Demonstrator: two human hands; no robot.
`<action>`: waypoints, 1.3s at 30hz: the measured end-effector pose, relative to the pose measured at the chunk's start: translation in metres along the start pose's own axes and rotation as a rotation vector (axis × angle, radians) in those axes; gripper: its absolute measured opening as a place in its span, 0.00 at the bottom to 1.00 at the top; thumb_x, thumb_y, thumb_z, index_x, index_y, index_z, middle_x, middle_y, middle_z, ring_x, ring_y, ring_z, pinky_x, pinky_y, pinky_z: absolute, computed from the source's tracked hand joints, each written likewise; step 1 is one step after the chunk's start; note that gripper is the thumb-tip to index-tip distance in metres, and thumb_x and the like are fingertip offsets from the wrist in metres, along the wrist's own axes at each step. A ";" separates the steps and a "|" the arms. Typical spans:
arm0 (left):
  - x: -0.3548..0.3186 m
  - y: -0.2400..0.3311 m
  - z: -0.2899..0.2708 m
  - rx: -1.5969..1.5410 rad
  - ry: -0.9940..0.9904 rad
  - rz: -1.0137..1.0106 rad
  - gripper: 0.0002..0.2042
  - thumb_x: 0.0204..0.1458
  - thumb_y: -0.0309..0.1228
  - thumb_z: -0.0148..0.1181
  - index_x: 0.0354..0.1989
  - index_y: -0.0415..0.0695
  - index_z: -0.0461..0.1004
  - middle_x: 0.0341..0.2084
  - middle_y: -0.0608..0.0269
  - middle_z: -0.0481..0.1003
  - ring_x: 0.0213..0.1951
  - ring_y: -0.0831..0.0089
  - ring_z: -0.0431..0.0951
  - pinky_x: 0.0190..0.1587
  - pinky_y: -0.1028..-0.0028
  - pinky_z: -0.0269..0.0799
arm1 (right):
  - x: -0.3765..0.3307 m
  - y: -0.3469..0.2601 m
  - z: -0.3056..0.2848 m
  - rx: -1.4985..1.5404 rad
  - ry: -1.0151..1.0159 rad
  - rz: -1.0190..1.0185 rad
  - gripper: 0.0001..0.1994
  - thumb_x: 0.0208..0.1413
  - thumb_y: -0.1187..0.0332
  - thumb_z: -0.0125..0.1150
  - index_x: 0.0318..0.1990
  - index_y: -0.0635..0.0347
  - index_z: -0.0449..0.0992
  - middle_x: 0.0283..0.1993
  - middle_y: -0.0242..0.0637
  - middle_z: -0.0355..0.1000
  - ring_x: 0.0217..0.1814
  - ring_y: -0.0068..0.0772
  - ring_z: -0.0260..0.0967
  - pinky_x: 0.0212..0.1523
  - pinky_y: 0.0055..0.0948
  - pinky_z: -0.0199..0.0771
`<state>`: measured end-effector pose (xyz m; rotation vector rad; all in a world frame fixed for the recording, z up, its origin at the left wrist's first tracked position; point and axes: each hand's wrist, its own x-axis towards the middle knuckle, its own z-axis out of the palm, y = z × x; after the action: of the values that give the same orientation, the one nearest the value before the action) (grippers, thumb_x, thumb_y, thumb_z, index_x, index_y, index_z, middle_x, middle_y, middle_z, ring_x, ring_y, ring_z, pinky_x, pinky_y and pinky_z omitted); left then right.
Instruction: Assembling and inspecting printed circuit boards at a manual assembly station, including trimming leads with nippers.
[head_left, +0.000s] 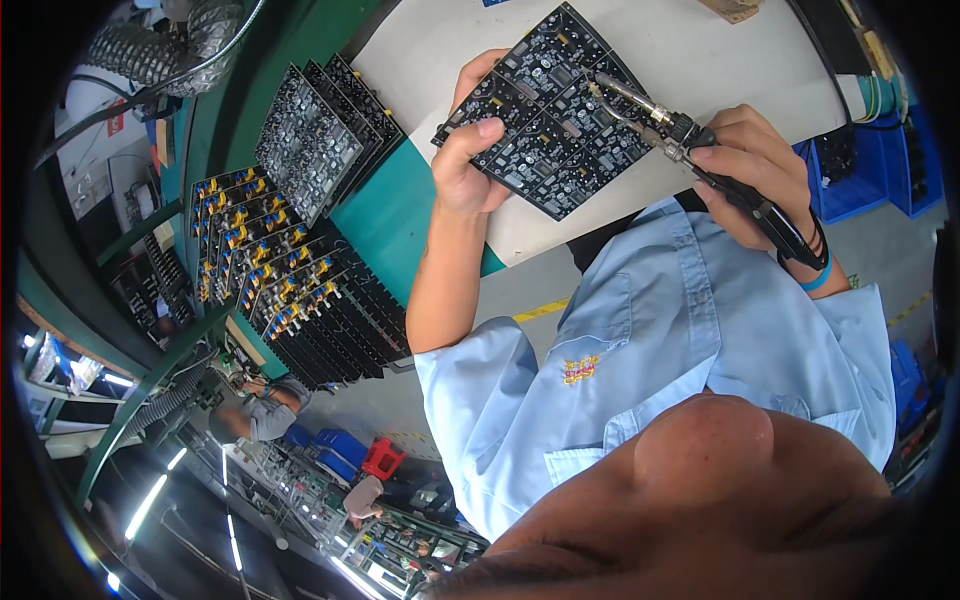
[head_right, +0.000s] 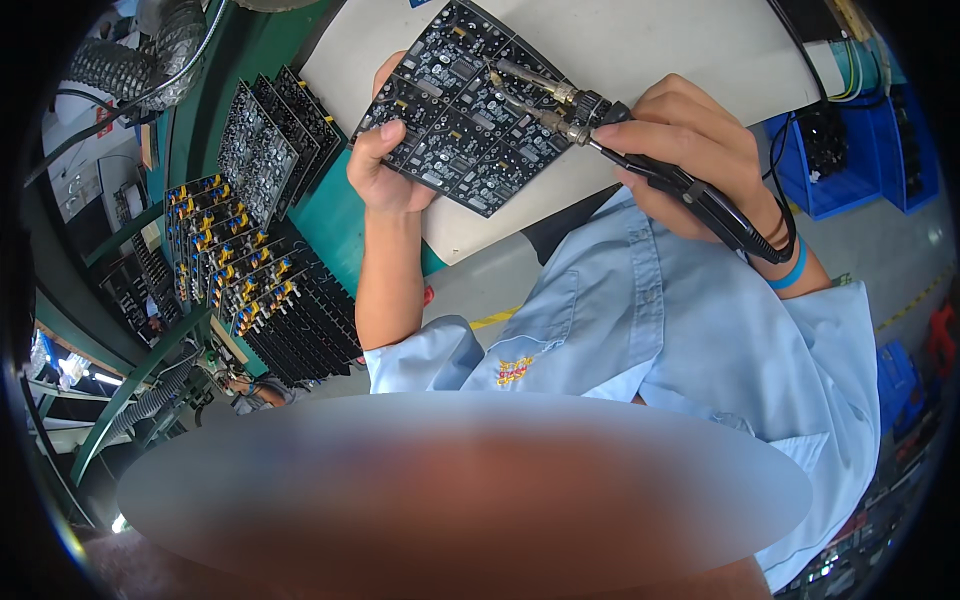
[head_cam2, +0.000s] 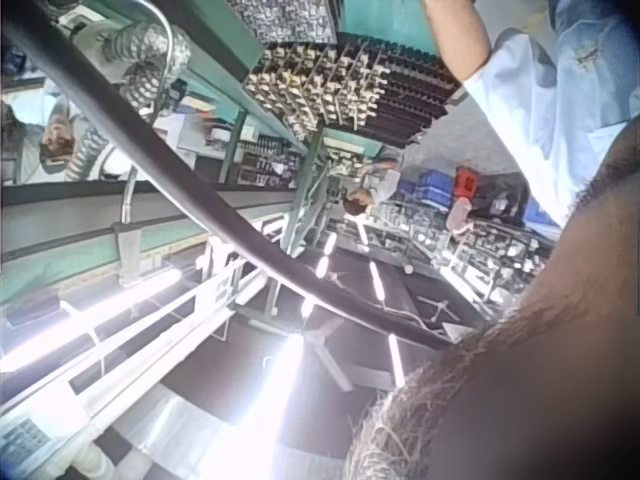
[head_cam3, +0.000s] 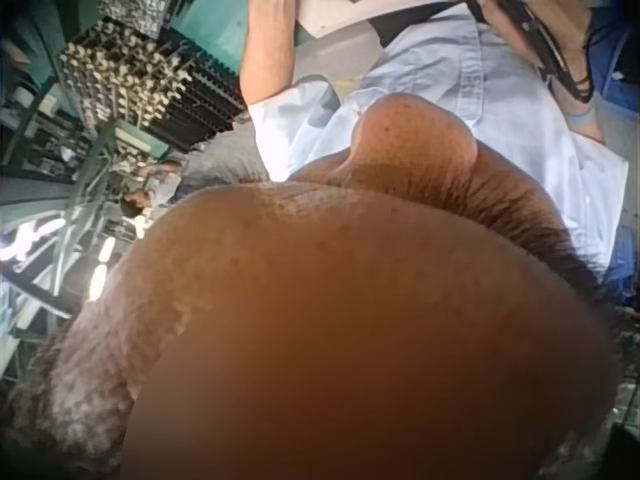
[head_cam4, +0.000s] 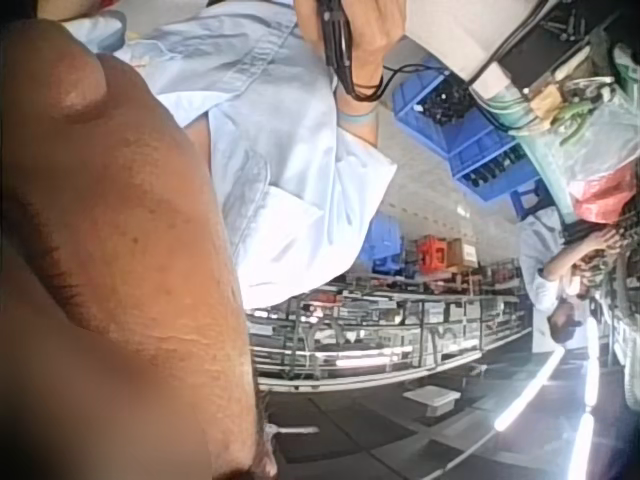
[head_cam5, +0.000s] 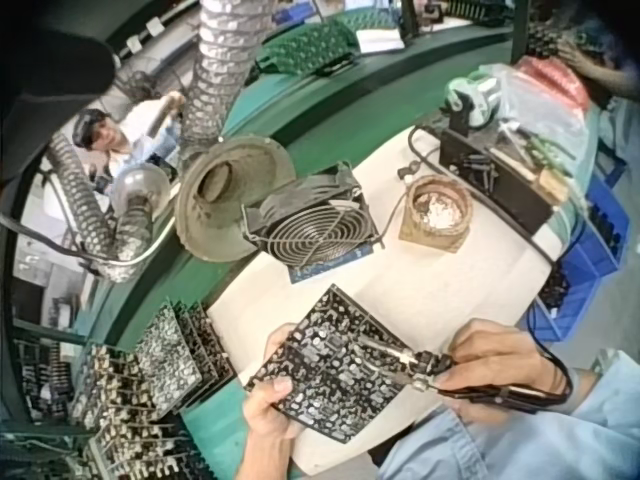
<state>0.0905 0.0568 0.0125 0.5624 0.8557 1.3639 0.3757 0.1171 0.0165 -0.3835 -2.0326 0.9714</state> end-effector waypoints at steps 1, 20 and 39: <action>0.000 0.000 0.000 0.001 0.002 0.000 0.36 0.43 0.35 0.53 0.65 0.39 0.58 0.55 0.40 0.69 0.53 0.49 0.72 0.52 0.53 0.72 | 0.001 -0.001 0.001 0.004 0.004 0.001 0.19 0.42 0.83 0.65 0.47 0.67 0.80 0.34 0.42 0.73 0.33 0.37 0.66 0.37 0.29 0.71; -0.004 0.004 0.001 -0.026 0.012 -0.016 0.35 0.44 0.34 0.52 0.66 0.39 0.59 0.56 0.41 0.69 0.56 0.49 0.71 0.54 0.53 0.71 | -0.006 0.016 -0.024 -0.291 0.472 0.148 0.21 0.52 0.80 0.64 0.56 0.68 0.74 0.47 0.46 0.75 0.41 0.37 0.74 0.47 0.30 0.75; -0.006 0.016 -0.007 -0.002 0.100 -0.040 0.23 0.57 0.27 0.55 0.61 0.34 0.67 0.49 0.47 0.77 0.47 0.59 0.79 0.51 0.65 0.76 | 0.011 0.011 0.025 -0.066 0.103 0.002 0.21 0.47 0.88 0.64 0.51 0.63 0.76 0.43 0.48 0.78 0.33 0.36 0.72 0.35 0.27 0.73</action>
<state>0.0754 0.0529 0.0225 0.4768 0.9413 1.3654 0.3484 0.1177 0.0048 -0.4619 -1.9745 0.8691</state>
